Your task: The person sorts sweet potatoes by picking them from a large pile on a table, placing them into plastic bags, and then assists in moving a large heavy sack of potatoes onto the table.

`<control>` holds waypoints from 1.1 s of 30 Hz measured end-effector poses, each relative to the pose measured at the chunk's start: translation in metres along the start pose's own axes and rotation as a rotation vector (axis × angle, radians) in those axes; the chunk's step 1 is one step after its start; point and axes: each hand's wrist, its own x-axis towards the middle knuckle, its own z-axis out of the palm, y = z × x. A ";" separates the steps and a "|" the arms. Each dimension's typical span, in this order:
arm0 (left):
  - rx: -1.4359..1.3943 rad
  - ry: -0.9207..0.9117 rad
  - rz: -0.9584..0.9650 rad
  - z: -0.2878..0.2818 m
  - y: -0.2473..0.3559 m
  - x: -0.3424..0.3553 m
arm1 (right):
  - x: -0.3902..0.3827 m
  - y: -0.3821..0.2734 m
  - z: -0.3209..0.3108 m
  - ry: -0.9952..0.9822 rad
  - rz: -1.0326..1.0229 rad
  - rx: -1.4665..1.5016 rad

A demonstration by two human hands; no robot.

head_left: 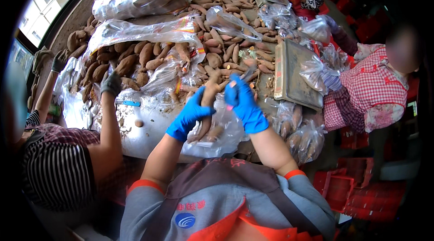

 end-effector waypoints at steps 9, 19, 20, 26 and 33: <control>-1.183 0.203 -0.068 -0.030 -0.012 0.049 | 0.008 -0.008 -0.056 0.073 -0.475 -0.259; -0.889 0.423 -0.052 -0.016 -0.015 0.038 | -0.023 0.027 0.014 -0.039 -0.718 -1.756; -0.874 0.421 -0.089 -0.012 -0.011 0.033 | -0.022 0.024 0.012 -0.103 -0.756 -1.754; -0.867 0.180 -0.330 -0.009 -0.002 0.018 | -0.028 0.009 0.007 -0.401 -0.623 -1.867; -1.074 -0.082 -0.165 -0.006 -0.003 0.028 | -0.034 0.002 0.004 -0.458 -0.559 -1.273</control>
